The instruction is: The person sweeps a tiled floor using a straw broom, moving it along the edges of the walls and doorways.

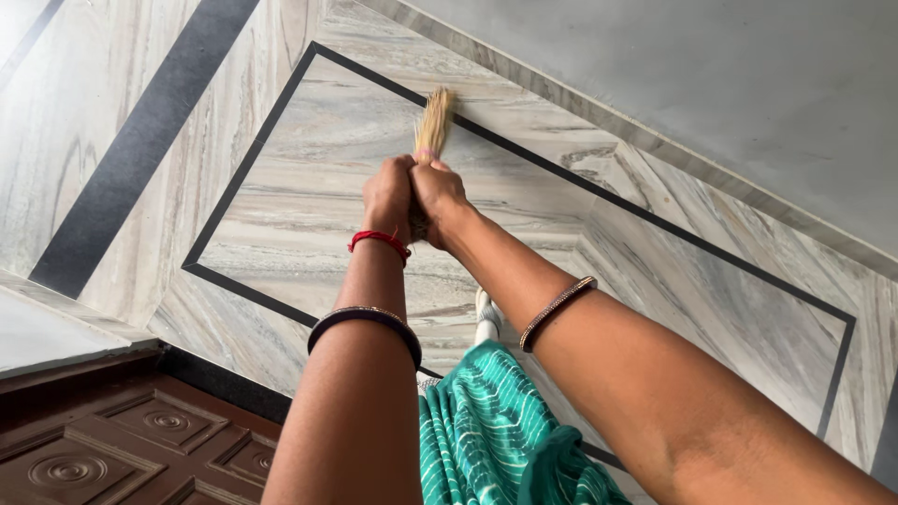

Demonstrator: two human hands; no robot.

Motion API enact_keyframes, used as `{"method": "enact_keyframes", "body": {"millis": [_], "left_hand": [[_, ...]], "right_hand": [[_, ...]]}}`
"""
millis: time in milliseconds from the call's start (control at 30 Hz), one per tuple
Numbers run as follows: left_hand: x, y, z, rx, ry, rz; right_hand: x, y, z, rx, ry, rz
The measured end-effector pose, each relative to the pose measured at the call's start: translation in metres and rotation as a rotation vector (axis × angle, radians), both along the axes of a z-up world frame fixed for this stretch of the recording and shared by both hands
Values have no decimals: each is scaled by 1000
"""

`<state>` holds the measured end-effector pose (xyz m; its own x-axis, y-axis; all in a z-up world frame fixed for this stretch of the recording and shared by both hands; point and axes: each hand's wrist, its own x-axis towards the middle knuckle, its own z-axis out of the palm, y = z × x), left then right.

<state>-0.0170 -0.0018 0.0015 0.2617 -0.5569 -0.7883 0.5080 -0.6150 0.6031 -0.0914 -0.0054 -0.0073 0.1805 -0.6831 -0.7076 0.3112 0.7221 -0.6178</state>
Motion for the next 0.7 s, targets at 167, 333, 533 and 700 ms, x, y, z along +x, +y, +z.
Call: {"method": "enact_keyframes", "body": {"millis": [167,333,533,700], "left_hand": [[-2,19,16,208,-245,29],[-10,6,51,281,-481,18],[-8,-20,56,167,-491,0],[-4,-35,8,63,-243,74]], "right_hand": [[-5,-1,-22,50,16,200],[-6,-18,-4,33,-233,264],[-3,-40,10,-130,-27,216],[-6,-52,4,-47,11,219]]}}
